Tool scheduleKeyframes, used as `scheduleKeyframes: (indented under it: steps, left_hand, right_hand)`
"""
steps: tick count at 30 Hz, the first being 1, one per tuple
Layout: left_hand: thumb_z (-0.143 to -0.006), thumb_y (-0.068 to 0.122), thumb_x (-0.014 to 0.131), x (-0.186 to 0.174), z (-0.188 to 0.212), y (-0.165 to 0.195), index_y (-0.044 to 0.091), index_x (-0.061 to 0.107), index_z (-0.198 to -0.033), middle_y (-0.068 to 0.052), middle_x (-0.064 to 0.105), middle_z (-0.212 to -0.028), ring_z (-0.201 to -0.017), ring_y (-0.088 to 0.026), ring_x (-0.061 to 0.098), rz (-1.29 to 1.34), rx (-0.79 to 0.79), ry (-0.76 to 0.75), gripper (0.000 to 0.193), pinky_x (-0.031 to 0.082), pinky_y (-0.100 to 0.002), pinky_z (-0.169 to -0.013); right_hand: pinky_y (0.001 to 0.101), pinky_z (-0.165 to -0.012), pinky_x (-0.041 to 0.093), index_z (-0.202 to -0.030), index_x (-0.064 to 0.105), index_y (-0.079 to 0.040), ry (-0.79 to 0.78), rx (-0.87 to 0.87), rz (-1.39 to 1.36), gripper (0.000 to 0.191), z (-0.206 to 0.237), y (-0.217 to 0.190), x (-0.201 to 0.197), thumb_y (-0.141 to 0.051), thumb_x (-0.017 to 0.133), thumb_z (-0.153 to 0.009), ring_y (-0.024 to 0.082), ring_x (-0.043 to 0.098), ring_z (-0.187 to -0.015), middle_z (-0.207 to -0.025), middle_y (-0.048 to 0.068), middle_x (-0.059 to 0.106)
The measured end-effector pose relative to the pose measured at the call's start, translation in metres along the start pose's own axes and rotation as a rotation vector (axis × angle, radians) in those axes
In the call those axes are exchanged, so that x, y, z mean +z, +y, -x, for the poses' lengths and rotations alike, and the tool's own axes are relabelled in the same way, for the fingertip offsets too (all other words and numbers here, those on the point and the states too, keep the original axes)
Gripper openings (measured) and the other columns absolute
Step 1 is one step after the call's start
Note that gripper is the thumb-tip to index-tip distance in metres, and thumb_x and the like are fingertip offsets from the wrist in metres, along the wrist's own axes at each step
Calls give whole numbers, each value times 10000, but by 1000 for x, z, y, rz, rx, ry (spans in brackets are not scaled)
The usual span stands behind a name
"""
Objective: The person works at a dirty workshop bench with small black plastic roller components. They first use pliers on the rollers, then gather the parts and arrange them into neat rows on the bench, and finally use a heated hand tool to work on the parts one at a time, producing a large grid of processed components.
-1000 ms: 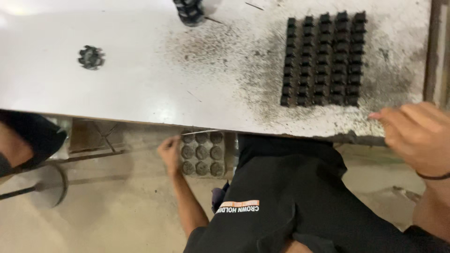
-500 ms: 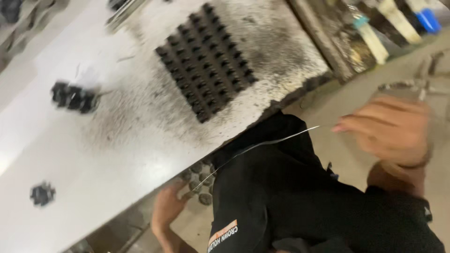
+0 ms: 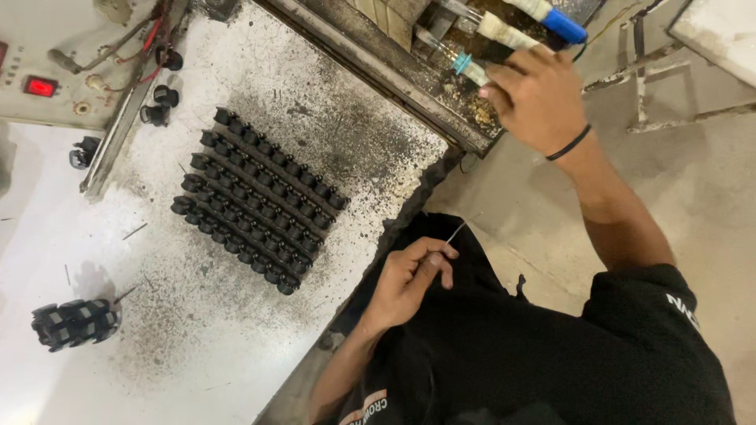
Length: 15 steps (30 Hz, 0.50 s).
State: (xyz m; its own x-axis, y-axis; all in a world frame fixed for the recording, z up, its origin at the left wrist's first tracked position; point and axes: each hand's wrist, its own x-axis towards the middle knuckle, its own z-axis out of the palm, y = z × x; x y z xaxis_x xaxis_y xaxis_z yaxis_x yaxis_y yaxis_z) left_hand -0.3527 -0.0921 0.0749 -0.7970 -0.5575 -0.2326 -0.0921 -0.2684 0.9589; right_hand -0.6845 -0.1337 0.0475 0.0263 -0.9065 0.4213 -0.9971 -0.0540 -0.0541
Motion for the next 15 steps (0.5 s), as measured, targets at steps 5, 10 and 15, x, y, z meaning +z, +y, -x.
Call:
scheduleKeyframes:
  steps: [5, 10, 15]
  left_hand:
    - [-1122, 103, 587, -14, -18, -6, -25, 724, -1191, -23, 673, -837, -661, -56, 546, 205, -32, -258, 200, 426, -246, -599]
    - [-1062, 92, 616, -13, -38, 5, 9, 709, -1202, -56, 717, -922, -769, -110, 651, 59, 71, -196, 188, 492, -293, -670]
    - [-993, 22, 661, -5, -52, 15, 38, 725, -1131, -101, 688, -922, -799, -225, 674, -264, 228, -58, 153, 522, -335, -687]
  right_hand:
    - [409, -876, 460, -1057, 762, -85, 120, 6, 60, 219, -3, 22, 16, -248, 863, -951, 253, 590, -994, -1058, 34, 662]
    - [382, -842, 484, -1152, 752, -34, 145, 83, -78, 250, 14, 40, 16, -178, 846, -971, 267, 627, -981, -1075, 86, 642]
    - [352, -738, 501, -1176, 734, 30, 237, 296, -307, 237, 75, 37, -12, -150, 810, -1043, 287, 654, -897, -1077, 141, 651]
